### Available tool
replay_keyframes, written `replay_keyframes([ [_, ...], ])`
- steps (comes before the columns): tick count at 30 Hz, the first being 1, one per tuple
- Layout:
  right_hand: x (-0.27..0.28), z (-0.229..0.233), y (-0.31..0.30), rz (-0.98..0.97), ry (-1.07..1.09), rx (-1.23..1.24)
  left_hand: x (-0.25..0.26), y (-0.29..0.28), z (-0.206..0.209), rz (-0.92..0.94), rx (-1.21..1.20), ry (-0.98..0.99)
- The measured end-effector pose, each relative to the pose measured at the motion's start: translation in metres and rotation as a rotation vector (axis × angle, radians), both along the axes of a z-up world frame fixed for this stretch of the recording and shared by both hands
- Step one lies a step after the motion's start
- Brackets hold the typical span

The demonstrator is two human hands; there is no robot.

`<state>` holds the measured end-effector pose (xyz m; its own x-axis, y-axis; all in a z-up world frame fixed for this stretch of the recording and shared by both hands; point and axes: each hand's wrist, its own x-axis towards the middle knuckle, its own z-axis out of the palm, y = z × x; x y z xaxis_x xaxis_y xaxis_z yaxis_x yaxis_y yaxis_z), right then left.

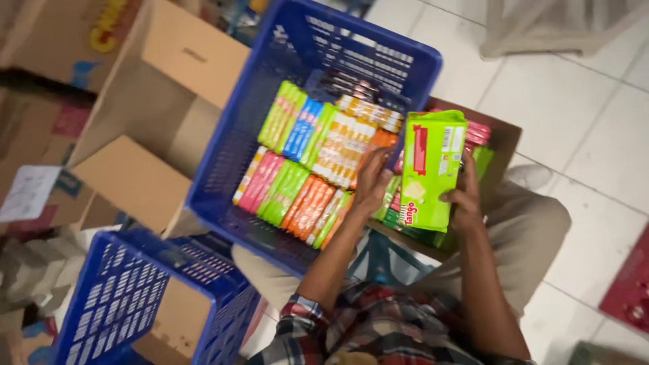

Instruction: The person transfers small snack packets from a cardboard box into a blue plastic basket. They pick up packets in small groups and arrange them by color and orientation inside the basket.

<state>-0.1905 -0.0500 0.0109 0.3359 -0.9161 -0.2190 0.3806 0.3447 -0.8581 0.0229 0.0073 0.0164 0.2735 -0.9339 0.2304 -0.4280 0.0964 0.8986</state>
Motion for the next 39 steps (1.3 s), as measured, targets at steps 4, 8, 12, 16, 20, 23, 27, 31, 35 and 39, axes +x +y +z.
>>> replay_keyframes([
  [4,0.063,0.066,0.000,0.144,0.027,-0.114,0.036,-0.012,0.027,-0.075,0.027,0.829],
  [8,0.110,0.060,-0.026,0.376,0.184,-0.356,0.117,-0.042,0.076,-0.080,0.047,0.817],
  [12,0.127,0.013,-0.036,0.371,0.865,-0.576,0.186,-0.091,0.081,-0.028,0.108,0.364],
  [16,0.149,0.013,-0.022,-0.070,1.211,-1.354,0.215,-0.139,0.053,0.231,0.022,-0.149],
  [20,0.147,0.011,-0.020,0.084,1.375,-1.125,0.228,-0.173,0.016,0.495,0.158,-0.408],
  [23,0.148,0.013,-0.024,0.079,1.385,-1.154,0.230,-0.186,-0.028,0.612,-0.077,-0.217],
  [27,0.152,0.006,-0.022,0.089,1.355,-1.118,0.230,-0.188,-0.067,0.717,-0.091,-0.286],
  [31,0.149,0.005,-0.021,0.102,1.380,-1.079,0.237,-0.190,-0.098,0.765,-0.063,-0.190],
  [35,0.140,-0.014,-0.014,0.087,1.423,-1.012,0.236,-0.192,-0.112,0.811,0.040,-0.397],
  [39,0.144,-0.017,-0.015,0.085,1.366,-1.026,0.238,-0.192,-0.118,0.767,0.212,-0.567],
])
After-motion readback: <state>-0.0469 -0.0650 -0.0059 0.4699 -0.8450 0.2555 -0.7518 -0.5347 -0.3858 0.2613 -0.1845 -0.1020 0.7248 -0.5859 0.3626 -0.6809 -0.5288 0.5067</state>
